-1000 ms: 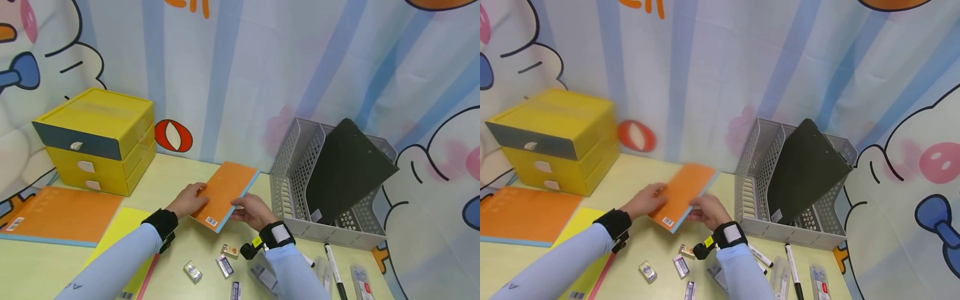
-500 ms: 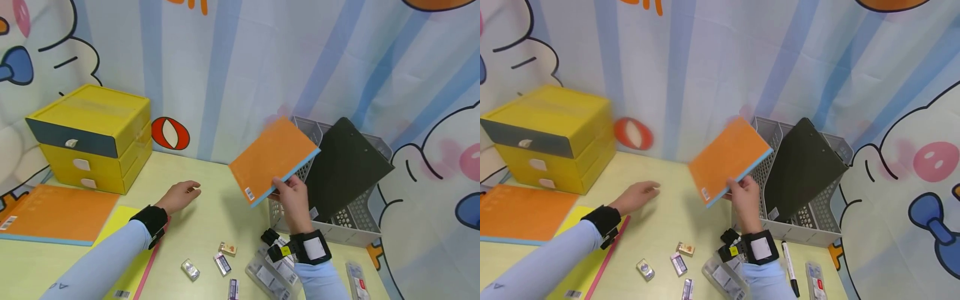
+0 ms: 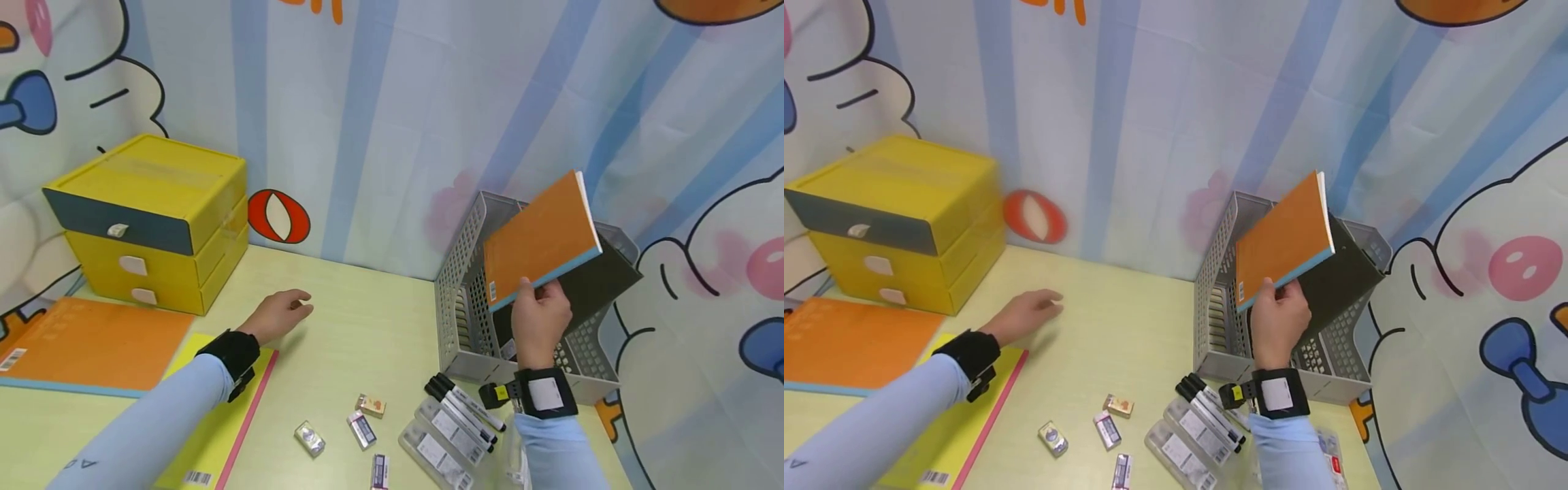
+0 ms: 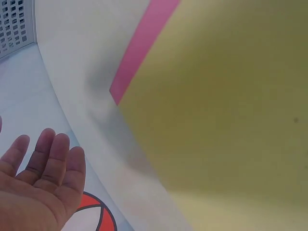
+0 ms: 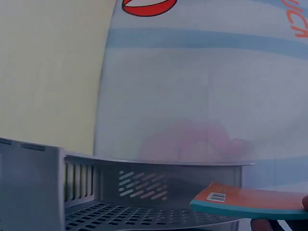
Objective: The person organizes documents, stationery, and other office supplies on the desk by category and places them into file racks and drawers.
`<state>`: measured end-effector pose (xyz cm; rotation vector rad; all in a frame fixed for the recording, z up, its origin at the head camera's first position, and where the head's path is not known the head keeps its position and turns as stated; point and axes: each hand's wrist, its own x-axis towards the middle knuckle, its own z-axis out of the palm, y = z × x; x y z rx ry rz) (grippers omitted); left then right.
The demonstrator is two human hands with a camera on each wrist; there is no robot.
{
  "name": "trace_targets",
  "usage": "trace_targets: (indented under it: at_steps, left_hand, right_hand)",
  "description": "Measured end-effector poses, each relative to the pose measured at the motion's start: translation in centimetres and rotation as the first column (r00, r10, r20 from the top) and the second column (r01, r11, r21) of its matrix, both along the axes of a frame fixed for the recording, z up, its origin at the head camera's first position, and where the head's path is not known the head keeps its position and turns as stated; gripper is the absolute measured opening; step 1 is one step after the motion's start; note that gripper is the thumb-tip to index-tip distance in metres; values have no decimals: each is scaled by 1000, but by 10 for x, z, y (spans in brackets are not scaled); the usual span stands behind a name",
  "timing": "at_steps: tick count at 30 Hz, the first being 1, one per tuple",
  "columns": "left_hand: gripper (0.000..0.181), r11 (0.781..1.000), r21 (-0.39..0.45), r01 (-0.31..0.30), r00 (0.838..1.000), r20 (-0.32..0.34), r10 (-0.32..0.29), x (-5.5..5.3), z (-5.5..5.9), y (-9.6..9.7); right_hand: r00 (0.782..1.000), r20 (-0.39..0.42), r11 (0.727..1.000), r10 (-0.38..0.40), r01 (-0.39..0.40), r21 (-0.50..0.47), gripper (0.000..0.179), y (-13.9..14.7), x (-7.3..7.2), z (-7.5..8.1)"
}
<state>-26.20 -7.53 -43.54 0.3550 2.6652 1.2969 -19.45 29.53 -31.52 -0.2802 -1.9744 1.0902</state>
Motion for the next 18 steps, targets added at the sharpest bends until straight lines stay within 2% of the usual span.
trace_targets:
  at_steps: [5,11,13,15,18]
  left_hand:
    - [46,1000,4,-9,1000,4,9,1,1,-4]
    - [45,1000,15,-11,1000,5,11,4,5,-5]
    - [44,1000,17,-13,1000,6,13,6,7,-5]
    - [44,1000,14,-12,1000,12,12,7,8,-5]
    - [45,1000,12,-17,999,28,17,7,8,-5]
  right_hand:
    - [992,120,1000,-24,26,-12,26,4,-21,-28]
    - [971,236,998,-35,48,-46,23,2,-45,-55]
    - [958,284,997,-45,62,-50,23,2,-50,-62]
    - [923,380,996,-58,77,-37,24,3,-54,-70]
    - [839,537,996,-91,70,58,31,6,-59,-78]
